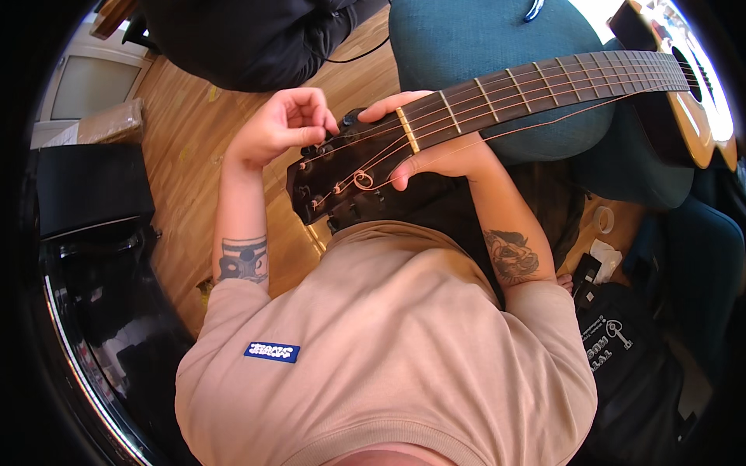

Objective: The person sits on the floor and tunes an acoustic guitar by turning the tuning pegs on the headstock. They repeatedly pluck the strings and adjust the tension with their left hand while holding the neck with their right hand.

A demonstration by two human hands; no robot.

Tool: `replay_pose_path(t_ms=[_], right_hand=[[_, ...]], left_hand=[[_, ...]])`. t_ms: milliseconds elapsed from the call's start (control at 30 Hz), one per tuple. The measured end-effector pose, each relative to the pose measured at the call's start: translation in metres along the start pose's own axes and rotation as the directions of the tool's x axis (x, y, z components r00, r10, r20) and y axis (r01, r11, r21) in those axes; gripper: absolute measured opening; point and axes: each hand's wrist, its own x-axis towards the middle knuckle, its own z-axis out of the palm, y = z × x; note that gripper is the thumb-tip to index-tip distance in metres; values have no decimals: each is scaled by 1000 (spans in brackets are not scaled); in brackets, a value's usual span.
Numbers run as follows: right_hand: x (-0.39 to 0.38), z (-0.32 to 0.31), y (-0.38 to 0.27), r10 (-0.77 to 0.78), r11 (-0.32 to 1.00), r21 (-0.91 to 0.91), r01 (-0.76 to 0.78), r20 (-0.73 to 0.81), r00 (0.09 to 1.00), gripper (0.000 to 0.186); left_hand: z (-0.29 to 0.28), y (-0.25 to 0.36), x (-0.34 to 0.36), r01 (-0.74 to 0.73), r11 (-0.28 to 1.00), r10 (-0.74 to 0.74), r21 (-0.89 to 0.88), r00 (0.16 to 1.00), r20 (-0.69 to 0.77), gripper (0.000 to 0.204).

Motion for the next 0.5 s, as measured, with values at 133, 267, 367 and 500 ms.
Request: replay_pose_path(t_ms=[133, 267, 367, 500], right_hand=[[2, -4, 4, -30, 998, -55, 32, 40, 999, 81], [0, -4, 8, -48, 998, -41, 48, 11, 999, 82], [2, -4, 5, -78, 995, -67, 80, 27, 997, 82], [1, -4, 5, -43, 998, -36, 45, 40, 998, 82]], left_hand=[[8, -4, 17, 74, 997, -75, 19, 994, 79, 15], [13, -3, 17, 70, 996, -73, 49, 996, 59, 7], [1, 0, 3, 0, 1000, -1, 13, 997, 79, 9], [6, -9, 1, -11, 1000, 10, 22, 1000, 26, 10]])
